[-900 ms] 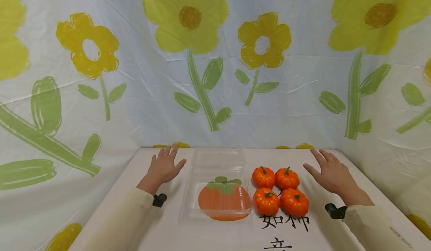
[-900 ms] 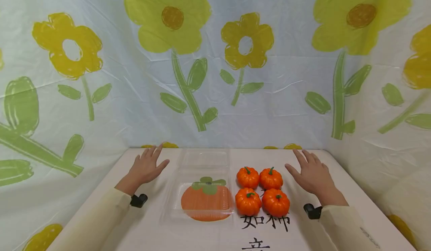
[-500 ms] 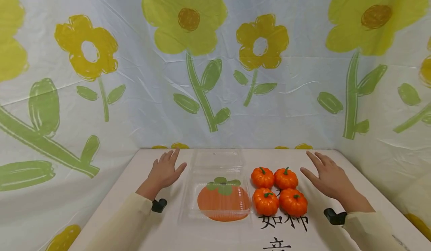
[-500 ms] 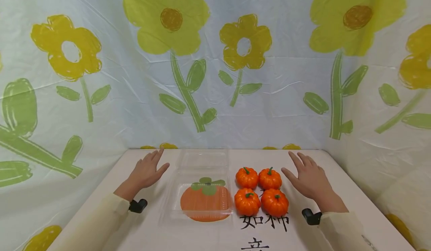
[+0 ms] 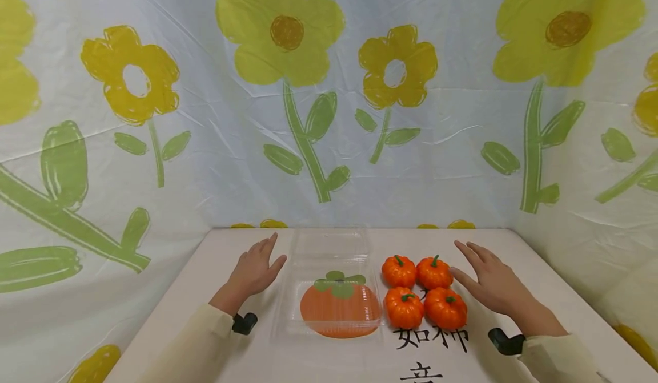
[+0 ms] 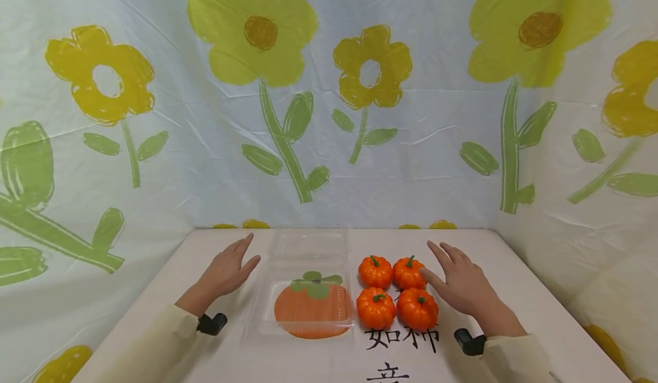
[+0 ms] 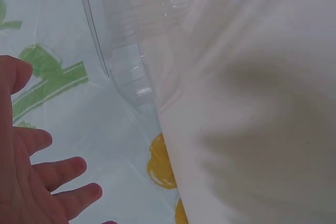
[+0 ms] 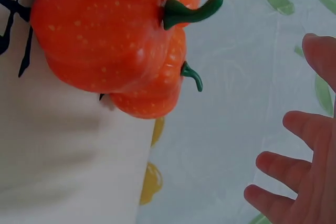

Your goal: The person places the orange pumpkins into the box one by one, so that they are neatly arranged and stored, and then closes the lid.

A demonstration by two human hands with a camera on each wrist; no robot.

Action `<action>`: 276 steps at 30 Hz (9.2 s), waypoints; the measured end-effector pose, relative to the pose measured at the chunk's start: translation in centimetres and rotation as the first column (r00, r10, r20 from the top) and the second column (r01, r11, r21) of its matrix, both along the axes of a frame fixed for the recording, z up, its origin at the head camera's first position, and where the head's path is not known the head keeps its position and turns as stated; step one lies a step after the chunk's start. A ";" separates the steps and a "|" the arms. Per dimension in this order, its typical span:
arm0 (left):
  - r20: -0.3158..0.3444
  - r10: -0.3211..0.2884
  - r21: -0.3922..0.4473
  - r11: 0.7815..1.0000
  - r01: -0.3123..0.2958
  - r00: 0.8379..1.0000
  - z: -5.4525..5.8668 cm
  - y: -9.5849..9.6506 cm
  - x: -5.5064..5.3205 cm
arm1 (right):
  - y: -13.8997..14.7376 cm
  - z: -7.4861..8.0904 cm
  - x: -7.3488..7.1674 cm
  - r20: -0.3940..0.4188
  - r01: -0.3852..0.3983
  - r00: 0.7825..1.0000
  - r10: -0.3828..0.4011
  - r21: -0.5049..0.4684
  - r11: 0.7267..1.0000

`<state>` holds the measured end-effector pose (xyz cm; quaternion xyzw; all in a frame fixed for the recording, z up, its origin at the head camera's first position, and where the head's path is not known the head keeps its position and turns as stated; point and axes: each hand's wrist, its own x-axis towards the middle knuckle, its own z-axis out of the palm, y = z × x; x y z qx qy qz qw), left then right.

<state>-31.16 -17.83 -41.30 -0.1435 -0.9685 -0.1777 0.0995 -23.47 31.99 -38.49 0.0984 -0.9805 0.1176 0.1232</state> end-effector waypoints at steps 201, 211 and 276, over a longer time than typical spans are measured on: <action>0.322 -0.095 0.637 0.758 -0.141 0.942 -5.4 3.1 1.7 | -21.9 -0.8 -1.8 0.164 -0.454 0.861 0.482 -0.182 0.872; 0.308 -0.098 0.642 0.755 -0.131 0.946 -5.4 3.0 1.8 | -23.2 -1.8 -1.7 0.176 -0.457 0.856 0.486 -0.182 0.871; 0.263 -0.117 0.631 0.772 -0.079 0.958 -5.1 3.1 1.7 | -25.1 -2.4 -1.9 0.316 -0.407 0.831 0.458 -0.216 0.887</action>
